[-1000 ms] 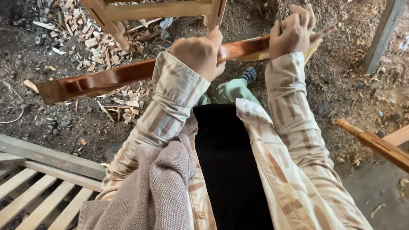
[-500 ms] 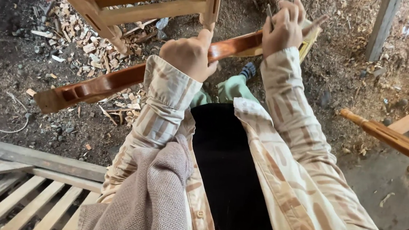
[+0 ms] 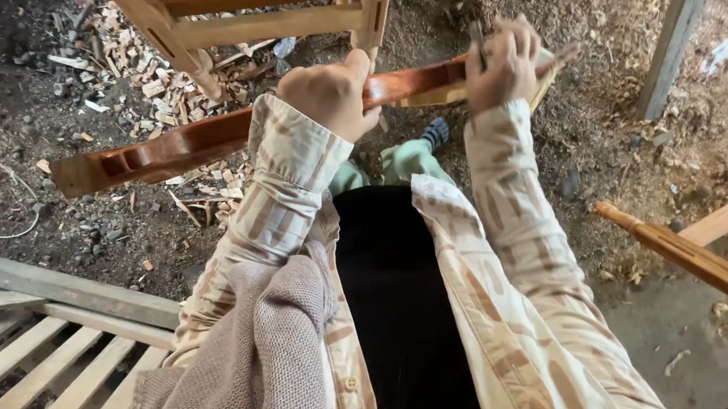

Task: The person sands a wooden chair frame using a sanding block. They hold the chair with one hand and rub the sanding block along the edges and surfaces of the wood, focusing on smoothing the finish.

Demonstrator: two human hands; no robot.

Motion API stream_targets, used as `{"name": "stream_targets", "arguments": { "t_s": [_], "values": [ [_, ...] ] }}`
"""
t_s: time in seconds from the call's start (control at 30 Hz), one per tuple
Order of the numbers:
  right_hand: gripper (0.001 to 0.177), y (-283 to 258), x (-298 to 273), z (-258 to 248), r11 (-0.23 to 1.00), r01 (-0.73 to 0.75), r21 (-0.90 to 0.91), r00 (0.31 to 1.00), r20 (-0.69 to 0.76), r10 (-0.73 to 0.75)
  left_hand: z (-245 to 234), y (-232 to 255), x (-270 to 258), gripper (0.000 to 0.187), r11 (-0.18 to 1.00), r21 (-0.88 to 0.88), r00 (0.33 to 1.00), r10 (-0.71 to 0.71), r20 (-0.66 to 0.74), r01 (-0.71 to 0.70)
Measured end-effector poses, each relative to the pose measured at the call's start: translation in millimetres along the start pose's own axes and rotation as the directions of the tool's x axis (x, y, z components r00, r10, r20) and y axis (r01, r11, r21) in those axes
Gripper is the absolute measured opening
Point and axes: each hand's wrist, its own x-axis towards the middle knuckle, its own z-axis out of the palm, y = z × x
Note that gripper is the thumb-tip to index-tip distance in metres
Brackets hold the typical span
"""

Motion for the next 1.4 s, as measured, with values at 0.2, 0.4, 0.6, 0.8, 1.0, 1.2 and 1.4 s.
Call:
{"name": "stream_targets", "arguments": {
  "t_s": [0.2, 0.4, 0.6, 0.8, 1.0, 1.2, 1.4],
  "values": [
    [0.024, 19.8, -25.0, -2.5, 0.998, 0.059, -0.035, 0.987, -0.149, -0.063, 0.6, 5.8, 0.0, 0.052, 0.998, -0.047, 0.998, -0.029, 0.049, 0.031],
    [0.024, 10.8, 7.9, 5.7, 1.0, 0.018, 0.01, 1.0, -0.018, -0.018, -3.1, 7.0, -5.6, 0.057, 1.0, 0.009, 0.999, 0.004, 0.04, -0.005],
    [0.03, 73.7, -32.1, -26.1, 0.979, 0.041, 0.198, 0.993, -0.116, -0.018, 21.3, 10.3, -3.7, 0.046, 0.992, -0.016, 0.991, -0.121, 0.065, 0.122],
    [0.026, 91.9, -20.9, -79.8, 0.981, -0.095, 0.172, 0.957, -0.256, 0.137, 7.5, 9.4, -4.7, 0.054, 1.0, 0.008, 0.997, -0.019, 0.071, 0.018],
    [0.016, 17.9, -48.9, -86.2, 0.903, 0.394, 0.173, 0.725, 0.545, -0.421, 4.2, 4.7, -1.8, 0.05, 0.999, -0.039, 0.999, -0.009, 0.035, 0.01],
    [0.017, -12.1, -29.0, -61.8, 0.932, 0.362, 0.033, 0.793, 0.515, -0.326, -2.6, -1.4, 0.2, 0.046, 1.0, -0.017, 0.999, 0.001, 0.049, 0.0],
    [0.03, -26.4, -33.3, -84.5, 0.921, 0.385, 0.058, 0.77, 0.53, -0.355, -2.0, -8.4, -0.5, 0.047, 0.998, 0.046, 0.998, 0.031, 0.045, -0.033]
  ]
}}
